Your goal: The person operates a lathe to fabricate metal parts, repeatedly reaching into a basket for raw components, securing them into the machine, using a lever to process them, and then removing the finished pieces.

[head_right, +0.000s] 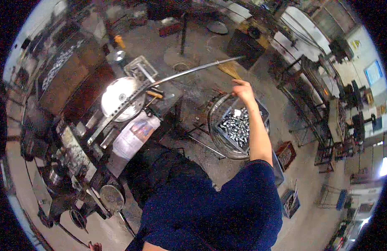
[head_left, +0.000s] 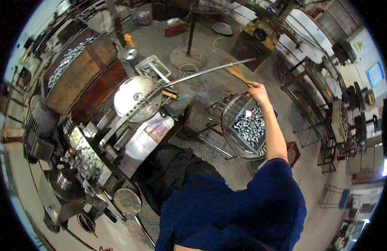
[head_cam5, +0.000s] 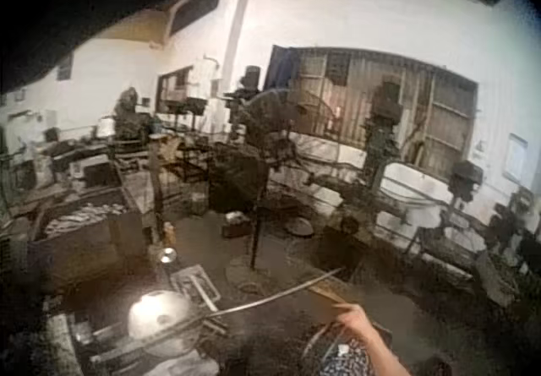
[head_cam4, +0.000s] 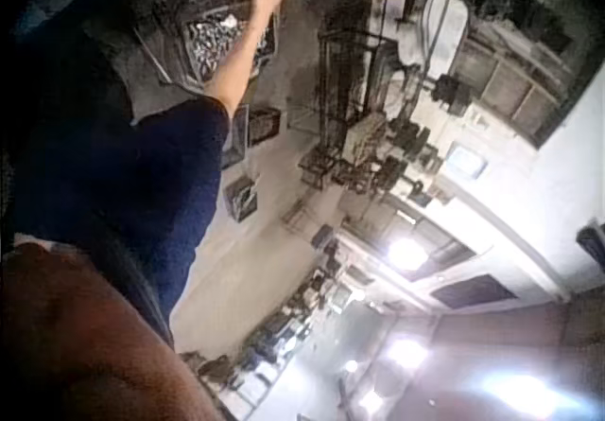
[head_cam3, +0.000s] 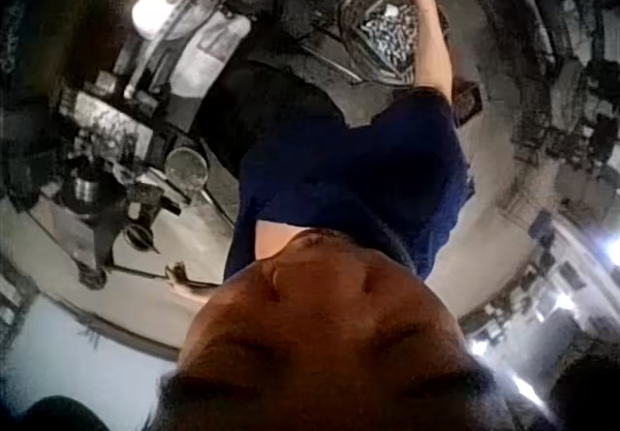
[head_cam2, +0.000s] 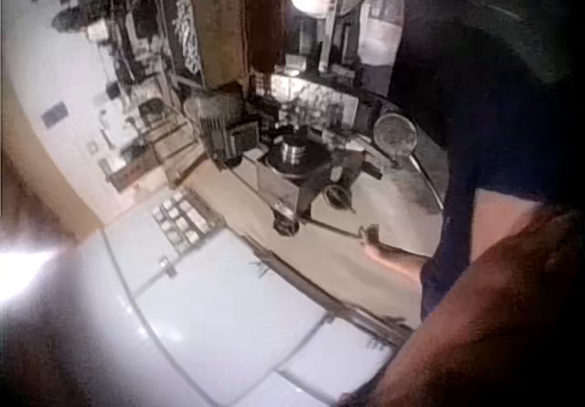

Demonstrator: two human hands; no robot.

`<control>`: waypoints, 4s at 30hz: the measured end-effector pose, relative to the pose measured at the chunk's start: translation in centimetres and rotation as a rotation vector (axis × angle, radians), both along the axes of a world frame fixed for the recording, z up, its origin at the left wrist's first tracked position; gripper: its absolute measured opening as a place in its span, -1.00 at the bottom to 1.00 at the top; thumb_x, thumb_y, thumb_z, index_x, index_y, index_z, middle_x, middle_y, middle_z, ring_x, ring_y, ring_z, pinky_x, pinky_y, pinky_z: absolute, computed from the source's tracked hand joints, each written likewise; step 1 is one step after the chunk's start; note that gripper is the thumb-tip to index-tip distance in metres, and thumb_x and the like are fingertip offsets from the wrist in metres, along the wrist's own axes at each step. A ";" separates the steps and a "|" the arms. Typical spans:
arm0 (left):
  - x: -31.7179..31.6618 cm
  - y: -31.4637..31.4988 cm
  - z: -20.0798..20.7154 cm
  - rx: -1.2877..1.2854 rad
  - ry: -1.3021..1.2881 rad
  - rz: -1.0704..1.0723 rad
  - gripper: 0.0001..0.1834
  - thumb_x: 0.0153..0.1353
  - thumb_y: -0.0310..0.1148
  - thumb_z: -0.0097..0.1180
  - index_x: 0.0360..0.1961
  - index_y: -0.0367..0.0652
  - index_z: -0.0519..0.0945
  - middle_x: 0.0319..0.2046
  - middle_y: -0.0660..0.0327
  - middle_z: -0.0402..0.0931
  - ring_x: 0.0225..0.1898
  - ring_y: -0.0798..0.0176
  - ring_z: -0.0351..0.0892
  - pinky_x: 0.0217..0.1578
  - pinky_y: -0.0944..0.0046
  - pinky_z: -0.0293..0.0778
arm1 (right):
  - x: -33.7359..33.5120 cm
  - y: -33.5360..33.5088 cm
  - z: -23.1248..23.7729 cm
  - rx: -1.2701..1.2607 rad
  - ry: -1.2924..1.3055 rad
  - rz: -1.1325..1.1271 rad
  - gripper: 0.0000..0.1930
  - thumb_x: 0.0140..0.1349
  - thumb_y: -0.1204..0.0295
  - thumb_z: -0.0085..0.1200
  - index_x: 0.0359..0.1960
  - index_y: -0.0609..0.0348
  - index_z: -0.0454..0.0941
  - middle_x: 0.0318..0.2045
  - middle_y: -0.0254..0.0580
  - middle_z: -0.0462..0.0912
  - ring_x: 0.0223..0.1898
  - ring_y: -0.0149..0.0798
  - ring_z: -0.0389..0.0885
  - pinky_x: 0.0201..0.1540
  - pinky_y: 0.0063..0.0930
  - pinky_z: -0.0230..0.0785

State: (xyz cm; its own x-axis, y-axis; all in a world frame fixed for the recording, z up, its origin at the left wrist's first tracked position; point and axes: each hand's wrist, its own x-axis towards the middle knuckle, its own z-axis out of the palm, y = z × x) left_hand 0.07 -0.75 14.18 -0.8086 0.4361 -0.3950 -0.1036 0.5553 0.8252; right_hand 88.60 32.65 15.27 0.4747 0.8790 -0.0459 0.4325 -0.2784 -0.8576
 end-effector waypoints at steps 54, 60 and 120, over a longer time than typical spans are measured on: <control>15.2 14.6 12.7 0.338 0.411 -0.530 -0.70 0.22 -0.40 -0.01 -0.12 -0.43 0.45 -0.42 0.16 0.51 -0.39 0.34 0.49 -0.31 0.37 0.42 | -13.7 -0.3 1.8 0.420 -0.319 0.411 -0.61 -0.35 0.43 0.12 -0.32 0.10 0.64 -0.19 -0.10 0.49 -0.09 -0.10 0.46 -0.05 -0.37 0.31; 27.0 26.7 11.4 0.587 -0.219 -0.873 -0.57 0.26 -0.16 -0.08 -0.13 -0.40 0.46 -0.37 0.08 0.57 -0.37 0.24 0.58 -0.24 0.32 0.43 | -37.1 1.8 6.7 0.659 0.243 1.252 -0.51 -0.37 0.54 -0.06 -0.25 0.21 0.62 -0.09 -0.07 0.46 -0.03 -0.16 0.42 0.03 -0.37 0.24; -9.1 -9.9 3.0 -0.966 0.961 -0.076 -0.82 -0.07 -0.44 0.00 -0.41 -0.12 0.60 -0.43 0.01 0.57 -0.32 -0.02 0.57 -0.27 0.06 0.48 | -69.2 7.3 9.0 0.495 -0.448 1.531 -0.76 -0.37 0.37 0.07 -0.62 0.28 0.54 -0.07 0.26 0.46 -0.05 0.17 0.46 0.00 -0.25 0.33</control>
State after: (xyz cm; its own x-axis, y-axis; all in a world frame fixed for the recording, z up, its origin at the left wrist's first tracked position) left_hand -9.02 -10.64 17.19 -0.9216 0.3643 0.1342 0.3421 0.9255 -0.1627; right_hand 19.42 39.97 24.29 -0.8814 0.3993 0.2524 0.2496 0.8473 -0.4688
